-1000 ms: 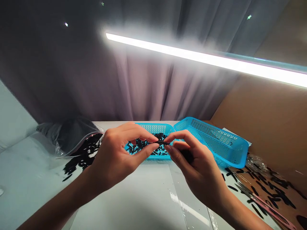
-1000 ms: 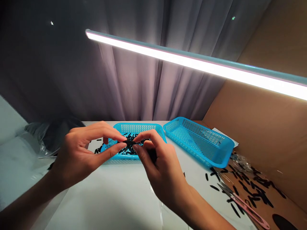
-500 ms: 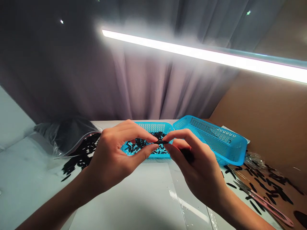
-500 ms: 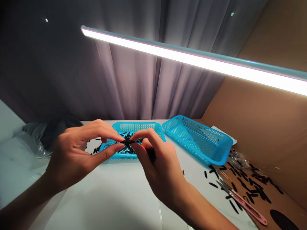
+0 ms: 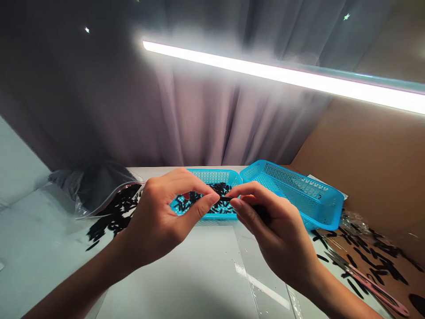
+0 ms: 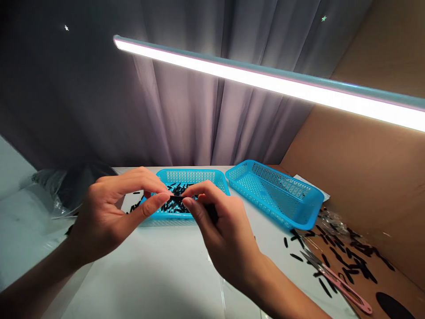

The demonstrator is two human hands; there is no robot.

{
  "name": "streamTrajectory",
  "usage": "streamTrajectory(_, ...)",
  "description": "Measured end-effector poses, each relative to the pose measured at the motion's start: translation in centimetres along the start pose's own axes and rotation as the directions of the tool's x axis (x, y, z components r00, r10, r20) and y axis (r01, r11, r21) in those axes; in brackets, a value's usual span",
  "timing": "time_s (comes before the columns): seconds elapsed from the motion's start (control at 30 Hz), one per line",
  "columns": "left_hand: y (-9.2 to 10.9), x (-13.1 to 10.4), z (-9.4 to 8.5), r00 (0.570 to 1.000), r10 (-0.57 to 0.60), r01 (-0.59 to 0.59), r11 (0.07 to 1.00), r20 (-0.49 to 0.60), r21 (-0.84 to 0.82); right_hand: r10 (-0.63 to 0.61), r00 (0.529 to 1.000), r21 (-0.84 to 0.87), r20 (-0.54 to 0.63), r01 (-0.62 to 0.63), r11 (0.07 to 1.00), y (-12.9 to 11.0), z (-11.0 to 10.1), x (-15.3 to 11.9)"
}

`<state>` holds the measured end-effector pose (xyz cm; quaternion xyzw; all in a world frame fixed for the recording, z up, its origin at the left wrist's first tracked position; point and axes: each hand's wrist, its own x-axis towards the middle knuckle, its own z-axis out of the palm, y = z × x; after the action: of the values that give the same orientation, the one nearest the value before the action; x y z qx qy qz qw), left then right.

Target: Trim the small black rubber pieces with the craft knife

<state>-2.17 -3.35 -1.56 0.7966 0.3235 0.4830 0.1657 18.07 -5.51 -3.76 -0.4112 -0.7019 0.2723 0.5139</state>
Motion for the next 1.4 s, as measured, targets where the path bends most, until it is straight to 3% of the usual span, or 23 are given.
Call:
streamTrajectory(0.27,-0.2,0.4,0.2,0.993,-0.112,0.117,0.988,0.048,-0.098,0.036,0.999,0.042,0.025,-0.037,0.998,0.2,0.0,0.2)
streamTrajectory(0.5,-1.2,0.6,0.5,0.972,-0.203,0.219,0.963,0.115,-0.159,-0.033,0.999,-0.021,0.003,0.034,0.999,0.5,0.0,0.2)
streamTrajectory(0.97,-0.9,0.6,0.4,0.992,-0.092,0.104,0.983,0.082,-0.154,-0.020,1.000,-0.060,0.004,0.020,0.998,0.5,-0.1,0.4)
streamTrajectory(1.1,-2.2,0.9,0.8,0.997,-0.077,0.077,0.997,0.012,0.027,0.070,0.997,0.042,0.038,-0.072,0.997,1.1,-0.2,0.7)
streamTrajectory(1.17,-3.4,1.0,1.1,0.997,-0.053,0.066,0.973,-0.063,0.221,0.205,0.970,0.210,0.128,-0.229,0.950,1.7,-0.2,1.1)
streamTrajectory(1.27,-4.4,0.9,1.7,0.997,-0.010,0.038,0.936,-0.081,0.349,0.397,0.850,0.440,0.348,-0.521,0.731,2.8,0.0,1.5)
streamTrajectory(1.33,-4.2,0.6,2.1,0.999,0.021,-0.028,0.962,0.027,0.270,0.449,0.769,0.494,0.454,-0.637,0.592,3.4,0.3,1.6)
streamTrajectory(1.4,-3.6,0.2,2.4,0.973,0.108,-0.139,0.979,0.204,0.146,0.462,0.722,0.521,0.514,-0.691,0.500,3.7,0.6,1.6)
